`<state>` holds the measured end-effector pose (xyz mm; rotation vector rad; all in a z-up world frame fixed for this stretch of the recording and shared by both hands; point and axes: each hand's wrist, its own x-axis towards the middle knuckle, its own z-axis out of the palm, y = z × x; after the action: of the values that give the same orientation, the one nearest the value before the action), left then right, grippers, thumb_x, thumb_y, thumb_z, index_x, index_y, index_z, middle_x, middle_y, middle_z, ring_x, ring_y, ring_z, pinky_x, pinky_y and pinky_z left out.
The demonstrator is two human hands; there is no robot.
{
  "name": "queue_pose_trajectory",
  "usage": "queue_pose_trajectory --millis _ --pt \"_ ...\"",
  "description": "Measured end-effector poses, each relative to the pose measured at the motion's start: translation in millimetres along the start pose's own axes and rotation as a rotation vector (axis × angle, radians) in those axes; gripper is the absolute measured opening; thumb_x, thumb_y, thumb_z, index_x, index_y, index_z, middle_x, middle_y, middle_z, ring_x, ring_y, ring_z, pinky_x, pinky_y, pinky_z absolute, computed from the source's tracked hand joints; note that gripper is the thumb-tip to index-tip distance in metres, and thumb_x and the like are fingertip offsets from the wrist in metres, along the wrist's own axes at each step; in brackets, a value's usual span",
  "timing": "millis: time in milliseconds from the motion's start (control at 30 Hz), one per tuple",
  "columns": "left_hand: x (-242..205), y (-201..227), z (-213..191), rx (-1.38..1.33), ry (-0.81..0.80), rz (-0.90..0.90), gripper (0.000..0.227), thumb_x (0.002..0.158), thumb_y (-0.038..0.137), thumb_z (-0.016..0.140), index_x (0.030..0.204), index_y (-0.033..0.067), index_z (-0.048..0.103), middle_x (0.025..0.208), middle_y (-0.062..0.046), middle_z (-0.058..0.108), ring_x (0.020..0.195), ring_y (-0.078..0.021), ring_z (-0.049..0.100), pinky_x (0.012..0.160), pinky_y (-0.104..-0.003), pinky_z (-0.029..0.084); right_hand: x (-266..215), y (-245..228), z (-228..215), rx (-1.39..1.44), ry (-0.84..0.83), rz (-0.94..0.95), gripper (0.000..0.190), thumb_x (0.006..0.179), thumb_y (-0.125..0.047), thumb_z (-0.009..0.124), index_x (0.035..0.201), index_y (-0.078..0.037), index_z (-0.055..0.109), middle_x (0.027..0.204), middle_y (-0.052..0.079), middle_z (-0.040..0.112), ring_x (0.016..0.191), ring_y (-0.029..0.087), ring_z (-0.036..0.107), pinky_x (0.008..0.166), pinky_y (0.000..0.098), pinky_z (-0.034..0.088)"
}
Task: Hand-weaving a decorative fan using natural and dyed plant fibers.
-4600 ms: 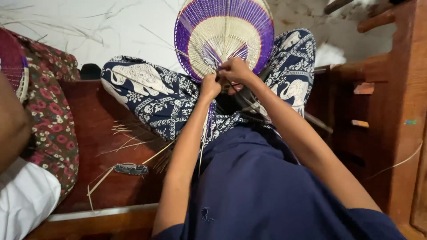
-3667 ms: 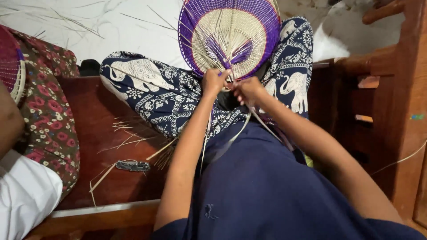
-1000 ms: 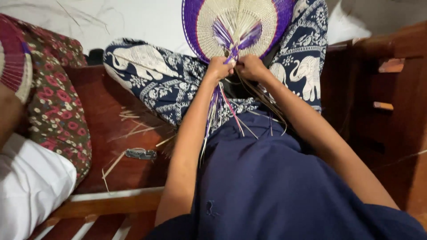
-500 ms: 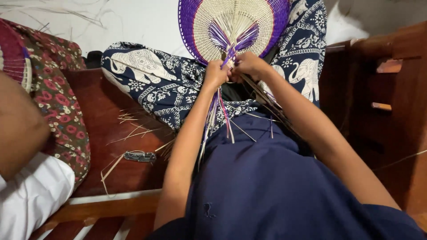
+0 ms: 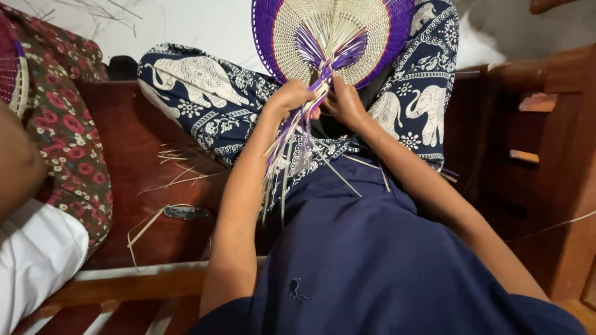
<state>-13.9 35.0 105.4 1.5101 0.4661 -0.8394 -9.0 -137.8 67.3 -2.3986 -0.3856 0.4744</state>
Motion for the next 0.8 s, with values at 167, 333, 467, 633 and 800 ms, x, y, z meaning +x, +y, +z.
queue_pose_trajectory --millis 167,333,467,633,800 --pt "33.6 -23.9 -5.4 -0.008 -0.077 0.017 0.042 0.092 0.011 0.062 0.119 -0.0195 0.052 0.080 -0.040 0.066 0.067 -0.0413 0.074 0.059 -0.048 0.065 -2.4 -2.1 -15.3 0.161 -0.073 0.008 0.029 0.099 -0.029 0.056 0.114 -0.004 0.057 0.087 0.031 0.068 0.094 0.055 0.066 0.077 0.0607 0.053" --pt "92.9 -65.5 0.6 0.277 0.231 0.346 0.040 0.084 0.044 0.074 0.106 0.0113 0.077 0.089 -0.013 0.078 0.094 -0.0339 0.074 0.082 -0.048 0.059 7.4 12.0 -14.4 0.366 -0.109 0.040 0.028 0.097 -0.029 0.052 0.108 -0.006 0.063 0.075 0.024 0.067 0.086 0.045 0.071 0.077 0.0539 0.053" --pt "85.4 -59.6 9.3 0.441 0.359 0.533 0.020 0.089 0.026 0.069 0.101 0.0136 0.079 0.092 -0.011 0.077 0.094 -0.0349 0.073 0.082 -0.046 0.059 5.1 13.1 -16.3 0.503 -0.110 0.131 0.026 0.096 -0.031 0.050 0.101 -0.011 0.066 0.058 0.011 0.065 0.071 0.029 0.072 0.078 0.0411 0.054" --pt "44.7 -33.8 10.8 0.603 0.314 0.493 0.022 0.089 0.020 0.063 0.097 0.0042 0.074 0.089 -0.022 0.073 0.094 -0.0444 0.071 0.082 -0.054 0.058 13.7 28.5 4.1 0.418 -0.007 0.024 0.024 0.099 -0.026 0.064 0.101 -0.002 0.064 0.069 0.020 0.067 0.075 0.034 0.072 0.068 0.0413 0.054" --pt "14.1 -11.7 2.8 0.569 0.224 0.425 0.026 0.085 0.025 0.065 0.090 0.0014 0.074 0.083 -0.024 0.072 0.093 -0.0466 0.070 0.084 -0.056 0.054 12.1 20.2 5.5 -0.048 -0.071 0.164 0.043 0.100 -0.040 0.062 0.128 -0.007 0.055 0.102 0.034 0.068 0.102 0.054 0.067 0.087 0.0620 0.055"
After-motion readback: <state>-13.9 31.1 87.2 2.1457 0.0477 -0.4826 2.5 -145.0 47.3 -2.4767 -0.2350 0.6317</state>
